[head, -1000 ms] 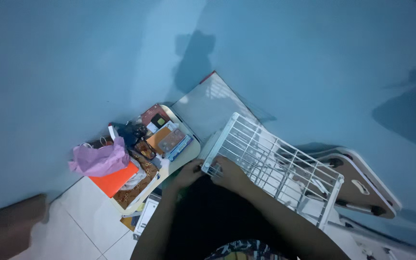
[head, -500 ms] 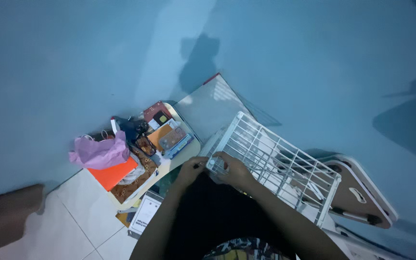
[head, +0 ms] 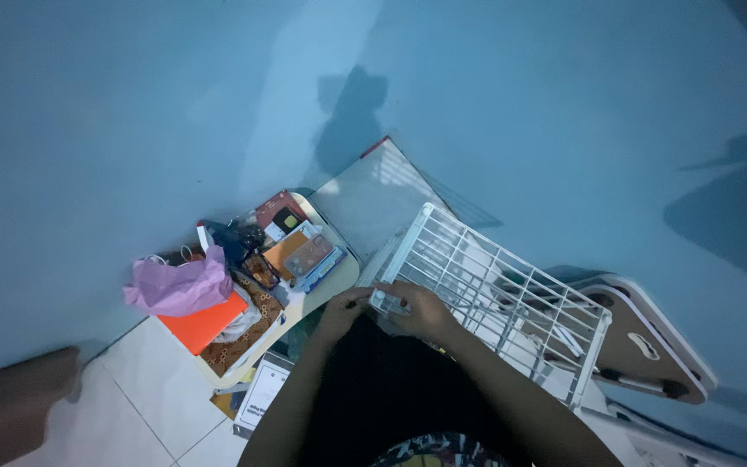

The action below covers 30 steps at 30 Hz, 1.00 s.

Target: The person assembles a white wire shelving unit by connecting grid panels and inserting vertical poles. They then use a handheld vacuum to clean the floor and place books and a blue folder onto the assembled shelf.

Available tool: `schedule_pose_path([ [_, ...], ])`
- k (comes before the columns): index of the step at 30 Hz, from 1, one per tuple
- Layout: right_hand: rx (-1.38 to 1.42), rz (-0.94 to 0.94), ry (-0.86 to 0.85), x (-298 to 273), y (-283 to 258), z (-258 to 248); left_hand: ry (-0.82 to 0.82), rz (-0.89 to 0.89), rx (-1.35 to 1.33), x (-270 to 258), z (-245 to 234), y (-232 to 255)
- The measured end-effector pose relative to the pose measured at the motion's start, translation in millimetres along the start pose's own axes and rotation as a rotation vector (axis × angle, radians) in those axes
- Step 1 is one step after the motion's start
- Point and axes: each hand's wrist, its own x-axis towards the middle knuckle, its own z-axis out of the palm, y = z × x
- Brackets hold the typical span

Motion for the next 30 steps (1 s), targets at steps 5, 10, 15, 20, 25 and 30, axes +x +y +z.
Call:
schedule_pose_path([
  [5, 0.000, 0.017, -0.054, -2, -4, 3, -0.062, 0.045, -0.058, -1, -4, 0],
  [10, 0.049, -0.019, -0.062, -8, -3, 2, -0.141, -0.233, -0.057, -3, -6, 13],
  [15, -0.021, 0.056, -0.122, -13, 8, 2, -0.261, -0.052, -0.131, -3, -3, 26],
  [20, -0.003, -0.165, 0.022, -17, 18, 9, -0.277, -0.267, 0.034, 0, -2, 16],
  [25, -0.067, -0.157, 0.070, 1, 17, 28, -0.193, -0.001, -0.308, 5, -3, -21],
  [30, -0.092, -0.001, 0.065, 12, 15, 47, -0.169, -0.099, -0.182, 8, -15, -21],
])
